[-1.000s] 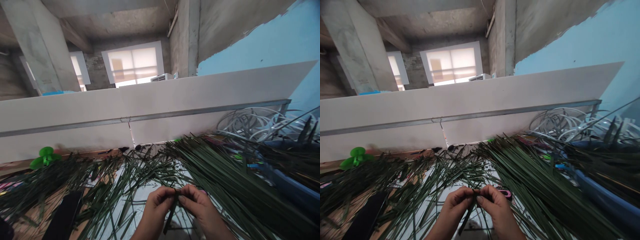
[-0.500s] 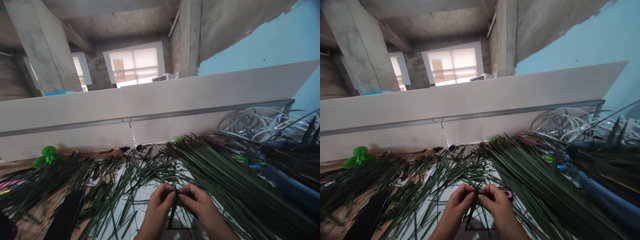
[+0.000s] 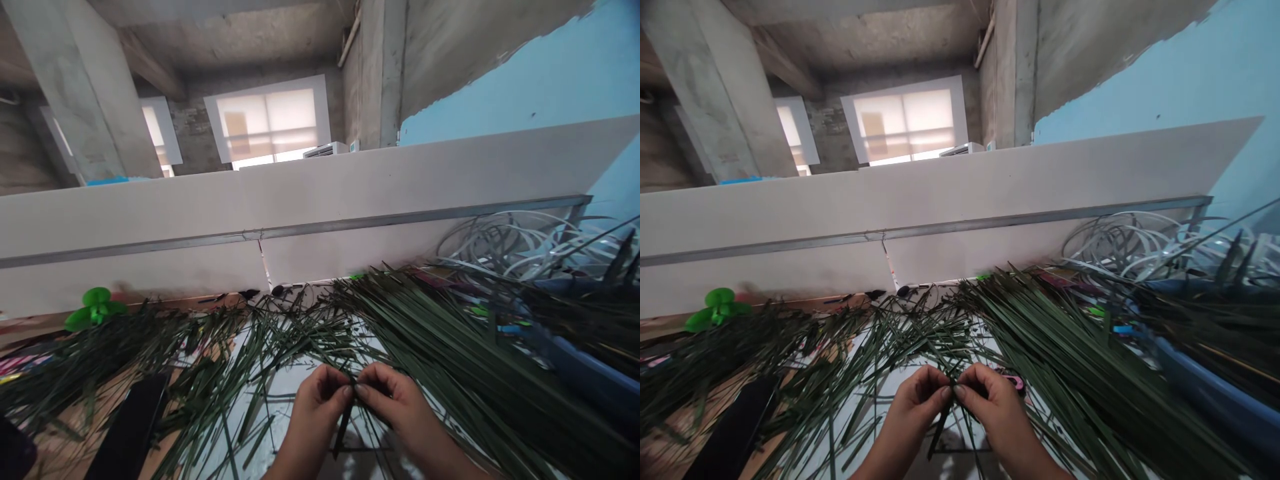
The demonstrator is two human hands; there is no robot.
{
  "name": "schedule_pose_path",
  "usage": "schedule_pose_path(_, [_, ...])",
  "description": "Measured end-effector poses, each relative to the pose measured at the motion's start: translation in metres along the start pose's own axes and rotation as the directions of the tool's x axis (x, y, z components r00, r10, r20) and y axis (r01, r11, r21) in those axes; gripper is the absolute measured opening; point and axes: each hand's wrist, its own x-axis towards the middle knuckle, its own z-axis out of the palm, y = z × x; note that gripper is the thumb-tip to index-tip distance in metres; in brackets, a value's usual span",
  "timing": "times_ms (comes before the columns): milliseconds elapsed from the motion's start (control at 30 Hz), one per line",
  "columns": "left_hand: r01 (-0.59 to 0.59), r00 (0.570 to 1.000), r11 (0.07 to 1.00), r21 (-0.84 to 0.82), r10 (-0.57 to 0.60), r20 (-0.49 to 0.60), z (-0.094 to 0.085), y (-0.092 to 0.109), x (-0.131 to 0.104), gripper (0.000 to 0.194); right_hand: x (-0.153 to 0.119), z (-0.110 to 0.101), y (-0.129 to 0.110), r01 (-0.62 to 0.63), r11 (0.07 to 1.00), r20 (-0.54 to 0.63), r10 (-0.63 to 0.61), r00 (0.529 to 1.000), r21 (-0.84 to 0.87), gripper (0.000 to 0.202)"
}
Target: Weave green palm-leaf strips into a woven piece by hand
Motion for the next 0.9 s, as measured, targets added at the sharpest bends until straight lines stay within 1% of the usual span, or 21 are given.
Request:
schedule_pose_path(67, [-0.031, 0.999, 0.997, 0.068, 0.033, -0.021, -0.001, 0.006, -0.001, 0.019, 0.000, 0.000, -0.002, 0.001, 1.000, -0.017, -0.001, 1.000, -0.008, 0.026])
schedule_pose_path(133, [-0.118, 0.987, 0.971, 0.206, 0.137, -0.083, -0.003, 0.013, -0.002, 0.016, 0.002, -0.002, -0.001, 0.011, 0.999, -0.049, -0.012, 0.999, -0.032, 0.024])
schedule_pose_path(200, [-0.140, 0.975, 0.940, 0.311, 0.186, -0.125, -0.004, 0.018, -0.005, 0.019, 0.004, -0.003, 0.001, 0.019, 0.998, -0.098, -0.025, 0.995, -0.061, 0.024])
schedule_pose_path(300, [-0.099, 0.983, 0.895, 0.434, 0.156, -0.099, -0.004, 0.020, -0.009, 0.026, 0.006, -0.004, 0.003, 0.019, 0.996, -0.143, -0.031, 0.989, -0.083, 0.024])
schedule_pose_path(400, [-0.094, 0.989, 0.853, 0.514, 0.141, -0.053, -0.003, 0.016, -0.010, 0.022, 0.006, -0.003, 0.002, 0.022, 0.997, -0.158, -0.032, 0.987, -0.067, 0.025])
schedule_pose_path(467, [-0.079, 0.993, 0.858, 0.507, 0.114, -0.039, -0.002, 0.013, -0.009, 0.019, 0.004, -0.002, -0.001, 0.022, 0.998, -0.157, -0.030, 0.987, -0.051, 0.025])
schedule_pose_path(533, [-0.059, 0.995, 0.879, 0.474, 0.093, -0.048, -0.002, 0.010, -0.008, 0.018, 0.003, -0.001, -0.003, 0.014, 1.000, -0.145, -0.018, 0.989, -0.025, 0.026])
schedule_pose_path(600, [-0.047, 0.995, 0.906, 0.421, 0.081, -0.063, -0.001, 0.008, -0.007, 0.018, 0.002, 0.001, -0.005, 0.006, 1.000, -0.136, -0.007, 0.991, -0.006, 0.026])
schedule_pose_path(667, [-0.021, 0.998, 0.940, 0.340, 0.040, -0.049, 0.000, 0.007, -0.005, 0.020, 0.002, 0.001, -0.005, 0.003, 1.000, -0.131, -0.004, 0.991, -0.008, 0.025])
schedule_pose_path(733, [0.038, 0.999, 0.969, 0.244, -0.036, -0.013, 0.002, 0.009, -0.004, 0.024, 0.002, 0.001, -0.004, 0.005, 1.000, -0.135, -0.008, 0.991, -0.029, 0.025])
schedule_pose_path(800, [0.091, 0.995, 0.979, 0.183, -0.096, 0.016, 0.003, 0.012, -0.004, 0.024, 0.002, 0.001, -0.002, 0.016, 0.998, -0.146, -0.025, 0.989, -0.065, 0.024])
schedule_pose_path(833, [0.100, 0.994, 0.980, 0.173, -0.105, 0.024, 0.003, 0.013, -0.004, 0.022, 0.002, 0.000, -0.001, 0.026, 0.996, -0.154, -0.039, 0.987, -0.088, 0.023])
schedule_pose_path(900, [0.075, 0.996, 0.982, 0.176, -0.083, 0.041, 0.003, 0.017, -0.004, 0.018, 0.002, 0.000, 0.000, 0.049, 0.988, -0.161, -0.073, 0.984, -0.145, 0.021])
